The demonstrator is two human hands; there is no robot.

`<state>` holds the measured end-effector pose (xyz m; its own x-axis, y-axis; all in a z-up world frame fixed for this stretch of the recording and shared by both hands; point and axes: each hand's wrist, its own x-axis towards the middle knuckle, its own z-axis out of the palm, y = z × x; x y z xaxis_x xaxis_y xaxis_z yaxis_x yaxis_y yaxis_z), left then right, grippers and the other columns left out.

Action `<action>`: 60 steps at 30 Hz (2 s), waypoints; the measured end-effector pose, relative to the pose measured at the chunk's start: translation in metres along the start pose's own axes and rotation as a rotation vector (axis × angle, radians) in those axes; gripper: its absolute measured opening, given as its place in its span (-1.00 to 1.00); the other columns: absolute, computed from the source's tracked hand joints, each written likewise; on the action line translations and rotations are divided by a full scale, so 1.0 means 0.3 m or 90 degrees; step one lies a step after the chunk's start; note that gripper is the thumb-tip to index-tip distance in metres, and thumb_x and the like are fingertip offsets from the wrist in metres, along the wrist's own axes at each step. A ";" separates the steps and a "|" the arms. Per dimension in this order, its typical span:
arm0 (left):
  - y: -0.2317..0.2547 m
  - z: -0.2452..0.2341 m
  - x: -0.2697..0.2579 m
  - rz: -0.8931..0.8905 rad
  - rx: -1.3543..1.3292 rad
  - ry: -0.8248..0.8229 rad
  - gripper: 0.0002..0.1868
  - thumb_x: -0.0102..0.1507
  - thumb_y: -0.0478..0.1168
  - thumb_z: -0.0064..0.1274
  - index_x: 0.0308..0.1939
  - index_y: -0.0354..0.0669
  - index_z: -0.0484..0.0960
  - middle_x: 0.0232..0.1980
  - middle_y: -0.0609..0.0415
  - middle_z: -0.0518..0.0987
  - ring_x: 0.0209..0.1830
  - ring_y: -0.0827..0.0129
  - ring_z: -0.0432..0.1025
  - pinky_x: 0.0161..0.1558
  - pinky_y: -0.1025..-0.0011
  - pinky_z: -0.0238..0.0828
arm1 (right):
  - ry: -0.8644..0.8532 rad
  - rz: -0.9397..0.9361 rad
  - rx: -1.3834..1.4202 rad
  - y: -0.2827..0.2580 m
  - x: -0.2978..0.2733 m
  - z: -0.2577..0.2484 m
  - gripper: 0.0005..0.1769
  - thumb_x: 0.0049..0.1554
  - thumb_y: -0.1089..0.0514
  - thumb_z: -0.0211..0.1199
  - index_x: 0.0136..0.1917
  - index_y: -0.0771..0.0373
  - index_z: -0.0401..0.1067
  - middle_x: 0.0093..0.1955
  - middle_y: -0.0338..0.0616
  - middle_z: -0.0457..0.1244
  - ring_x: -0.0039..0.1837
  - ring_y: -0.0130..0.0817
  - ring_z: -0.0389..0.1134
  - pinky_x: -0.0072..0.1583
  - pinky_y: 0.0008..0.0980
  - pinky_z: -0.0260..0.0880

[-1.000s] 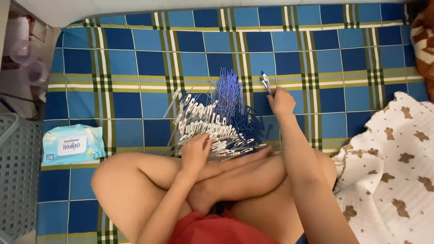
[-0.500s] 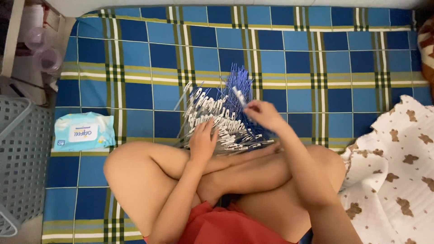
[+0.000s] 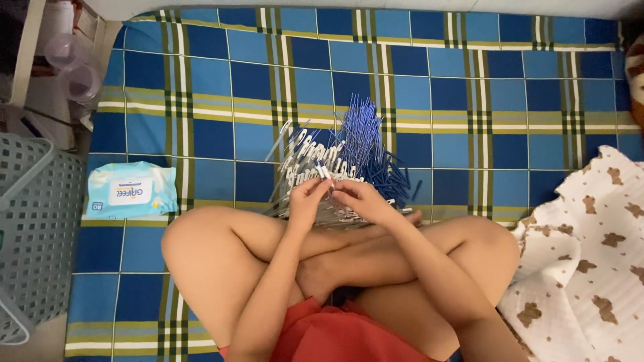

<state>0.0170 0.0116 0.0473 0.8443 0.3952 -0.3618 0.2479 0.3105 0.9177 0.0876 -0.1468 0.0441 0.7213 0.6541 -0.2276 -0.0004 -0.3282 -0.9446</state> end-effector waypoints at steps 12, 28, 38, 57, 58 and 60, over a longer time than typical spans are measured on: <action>-0.124 -0.011 0.024 0.057 0.044 -0.045 -0.91 0.27 -0.17 0.31 -0.19 -0.05 0.80 -0.35 0.15 0.72 -0.30 0.66 0.45 -0.14 0.59 0.45 | 0.035 -0.031 -0.138 -0.102 -0.026 -0.044 -0.82 0.17 0.07 0.41 0.00 0.17 0.66 -0.21 -0.09 0.48 -0.12 -0.29 0.49 0.00 -0.25 0.48; -0.043 0.027 -0.029 0.033 0.116 -0.199 -0.86 0.28 -0.16 0.25 -0.17 -0.11 0.79 -0.33 0.13 0.73 -0.30 0.59 0.49 -0.13 0.53 0.47 | 0.170 0.018 0.198 -0.111 0.003 -0.071 -0.81 0.18 0.14 0.44 0.03 0.27 0.66 -0.08 -0.12 0.46 -0.02 -0.43 0.39 0.10 -0.35 0.48; -0.038 0.039 -0.046 0.062 0.220 -0.225 -0.85 0.26 -0.13 0.25 -0.21 -0.11 0.77 -0.36 0.12 0.74 -0.34 0.57 0.48 -0.19 0.48 0.45 | 0.269 0.028 0.282 -0.098 0.013 -0.134 -0.81 0.24 0.11 0.37 0.02 0.28 0.63 -0.03 -0.10 0.46 0.00 -0.46 0.44 0.10 -0.42 0.52; -0.106 0.026 -0.016 0.041 0.226 -0.222 -0.75 0.22 -0.10 0.31 -0.06 -0.08 0.77 -0.30 0.14 0.73 -0.32 0.56 0.50 -0.19 0.53 0.51 | 0.178 -0.062 0.526 0.001 0.020 -0.239 -0.73 0.38 0.15 0.14 0.23 0.34 0.52 0.14 0.09 0.42 0.22 -0.25 0.45 0.26 -0.30 0.46; -0.116 0.025 -0.010 0.042 0.226 -0.222 -0.75 0.22 -0.10 0.31 -0.06 -0.08 0.77 -0.30 0.14 0.73 -0.32 0.56 0.50 -0.19 0.53 0.51 | 0.178 -0.062 0.526 -0.001 0.018 -0.241 -0.73 0.38 0.15 0.14 0.23 0.34 0.52 0.14 0.09 0.42 0.22 -0.25 0.45 0.26 -0.30 0.46; -0.135 0.023 0.001 0.043 0.229 -0.227 -0.75 0.23 -0.10 0.31 -0.05 -0.05 0.78 -0.27 0.17 0.73 -0.31 0.57 0.51 -0.18 0.54 0.51 | 0.164 -0.074 0.505 -0.006 0.015 -0.244 -0.71 0.39 0.14 0.10 0.24 0.34 0.51 0.20 0.07 0.39 0.32 -0.19 0.40 0.36 -0.18 0.40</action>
<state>0.0104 -0.0067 0.0113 0.9584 0.0647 -0.2779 0.2812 -0.0471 0.9585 0.1414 -0.1932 0.0621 0.8820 0.4471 -0.1489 -0.3340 0.3702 -0.8668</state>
